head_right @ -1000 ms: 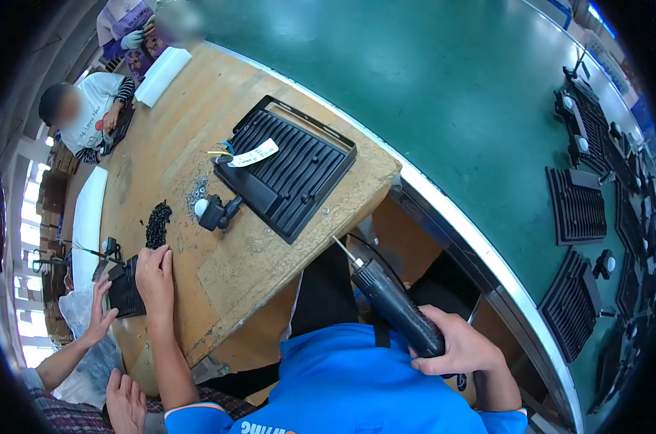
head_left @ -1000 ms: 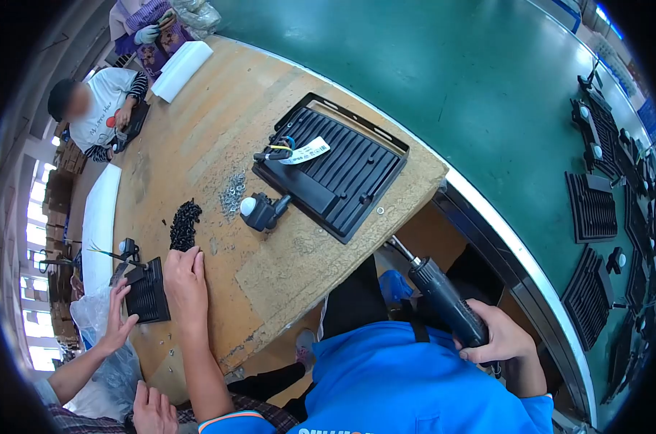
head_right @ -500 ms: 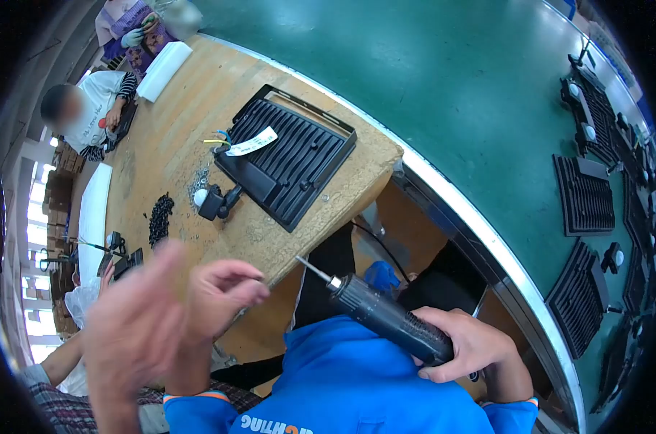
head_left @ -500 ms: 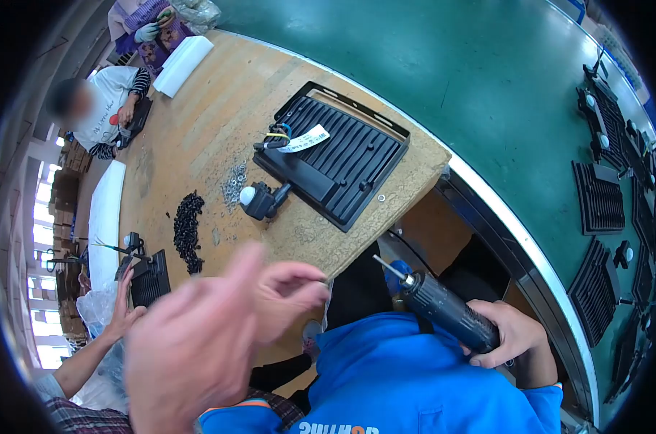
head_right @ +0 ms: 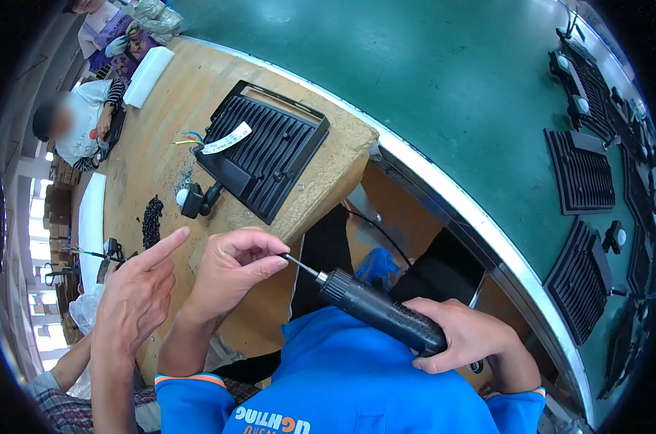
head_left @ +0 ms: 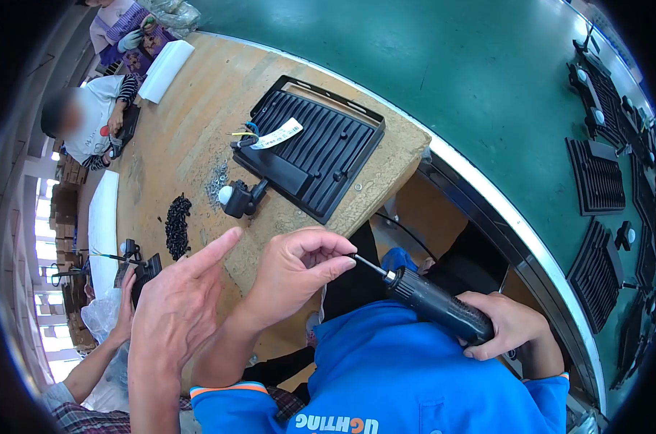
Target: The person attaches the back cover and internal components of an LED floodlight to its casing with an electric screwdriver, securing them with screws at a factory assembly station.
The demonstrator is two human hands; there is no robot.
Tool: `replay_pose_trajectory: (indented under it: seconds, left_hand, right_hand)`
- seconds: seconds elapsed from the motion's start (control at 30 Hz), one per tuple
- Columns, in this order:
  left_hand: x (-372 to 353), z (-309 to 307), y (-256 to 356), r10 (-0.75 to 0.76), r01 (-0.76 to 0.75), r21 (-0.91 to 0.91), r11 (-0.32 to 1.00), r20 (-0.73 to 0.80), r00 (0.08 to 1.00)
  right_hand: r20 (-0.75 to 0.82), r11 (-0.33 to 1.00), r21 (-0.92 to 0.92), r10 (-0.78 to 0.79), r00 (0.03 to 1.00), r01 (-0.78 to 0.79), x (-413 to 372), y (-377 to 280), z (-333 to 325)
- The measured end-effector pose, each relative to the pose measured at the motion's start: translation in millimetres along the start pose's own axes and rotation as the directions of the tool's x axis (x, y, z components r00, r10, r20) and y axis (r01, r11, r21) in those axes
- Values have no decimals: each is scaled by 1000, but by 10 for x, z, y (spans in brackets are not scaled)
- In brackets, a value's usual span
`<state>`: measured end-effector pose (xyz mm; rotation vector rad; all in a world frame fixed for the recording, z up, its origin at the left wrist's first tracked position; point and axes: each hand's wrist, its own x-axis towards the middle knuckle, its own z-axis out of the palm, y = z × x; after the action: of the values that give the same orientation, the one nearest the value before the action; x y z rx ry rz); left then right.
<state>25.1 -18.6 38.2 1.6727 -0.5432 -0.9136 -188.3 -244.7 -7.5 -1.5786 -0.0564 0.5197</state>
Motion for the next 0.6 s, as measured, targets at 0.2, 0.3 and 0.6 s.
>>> replay_pose_trajectory:
  seconds: [0.2,0.3,0.6]
  left_hand:
    - [24,-44,74,-18,-4,232,973,92,996]
    - [40,-72,173,-12,-94,462,882,220,975]
    - [146,8,126,-9,0,-136,991,-70,998]
  right_hand:
    - [12,998,-65,-3,1000,3,-17,4,-40]
    - [25,992,-119,46,999,-43,-24,0,-45]
    - [24,986,150,-70,997,65,43,140,7]
